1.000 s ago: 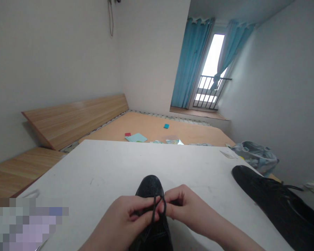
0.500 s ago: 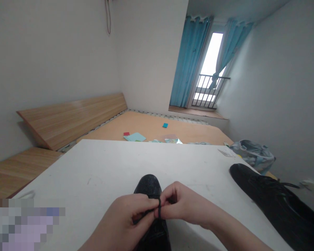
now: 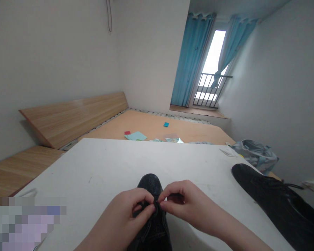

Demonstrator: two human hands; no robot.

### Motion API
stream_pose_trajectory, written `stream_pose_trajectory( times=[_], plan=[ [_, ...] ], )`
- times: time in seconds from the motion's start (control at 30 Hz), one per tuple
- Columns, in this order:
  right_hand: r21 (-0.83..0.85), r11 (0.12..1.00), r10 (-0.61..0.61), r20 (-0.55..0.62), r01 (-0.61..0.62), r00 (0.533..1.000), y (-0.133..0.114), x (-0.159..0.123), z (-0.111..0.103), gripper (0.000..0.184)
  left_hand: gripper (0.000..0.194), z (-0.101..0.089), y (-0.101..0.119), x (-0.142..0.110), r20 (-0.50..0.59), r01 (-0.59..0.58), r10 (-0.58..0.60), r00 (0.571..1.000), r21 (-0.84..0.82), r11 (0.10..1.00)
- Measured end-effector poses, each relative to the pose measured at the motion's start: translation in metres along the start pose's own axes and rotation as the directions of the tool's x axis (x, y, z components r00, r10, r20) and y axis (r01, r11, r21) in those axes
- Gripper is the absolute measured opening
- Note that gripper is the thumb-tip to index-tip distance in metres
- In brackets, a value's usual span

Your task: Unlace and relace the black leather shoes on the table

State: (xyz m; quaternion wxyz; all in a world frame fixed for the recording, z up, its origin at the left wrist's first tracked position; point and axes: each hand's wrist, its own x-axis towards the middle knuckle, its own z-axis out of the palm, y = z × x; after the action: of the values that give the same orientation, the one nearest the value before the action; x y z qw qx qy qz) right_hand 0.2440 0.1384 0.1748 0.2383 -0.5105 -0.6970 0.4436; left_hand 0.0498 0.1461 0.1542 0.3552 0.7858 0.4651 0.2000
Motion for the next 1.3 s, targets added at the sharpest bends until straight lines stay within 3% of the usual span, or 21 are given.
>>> stream_pose_trajectory(
  times=[0.23,0.6,0.77,0.93,1.17,1.3],
  plan=[
    [0.151,0.987,0.037,0.105,-0.053,0.994,0.006,0.005,0.005,0.015,0.018,0.003,0.002,-0.005,-0.099,-0.042,0.055,0.994,0.130,0.991],
    [-0.091,0.994,-0.055,0.082,0.063,0.995,-0.001,0.003,-0.002,0.026,0.020,0.004,0.001,-0.004,-0.114,-0.071,0.092,0.989,0.175,0.982],
    [0.090,0.996,-0.001,0.113,-0.009,0.994,0.005,0.011,-0.001,0.014,0.020,0.005,0.000,-0.005,-0.124,-0.092,0.120,0.985,0.211,0.973],
    [0.225,0.973,0.013,0.143,-0.045,0.990,0.010,0.019,0.002,0.013,0.018,0.008,0.000,-0.007,-0.135,-0.094,0.137,0.981,0.287,0.953],
    [-0.009,0.999,0.052,0.042,-0.052,0.998,0.003,0.013,0.007,0.007,0.019,0.005,0.002,-0.007,-0.104,-0.042,0.067,0.992,0.228,0.973],
    [-0.223,0.966,-0.114,0.088,0.131,0.990,-0.010,0.003,-0.003,0.008,0.022,-0.008,0.002,-0.008,0.010,0.046,-0.046,0.999,0.005,0.999]
  ],
)
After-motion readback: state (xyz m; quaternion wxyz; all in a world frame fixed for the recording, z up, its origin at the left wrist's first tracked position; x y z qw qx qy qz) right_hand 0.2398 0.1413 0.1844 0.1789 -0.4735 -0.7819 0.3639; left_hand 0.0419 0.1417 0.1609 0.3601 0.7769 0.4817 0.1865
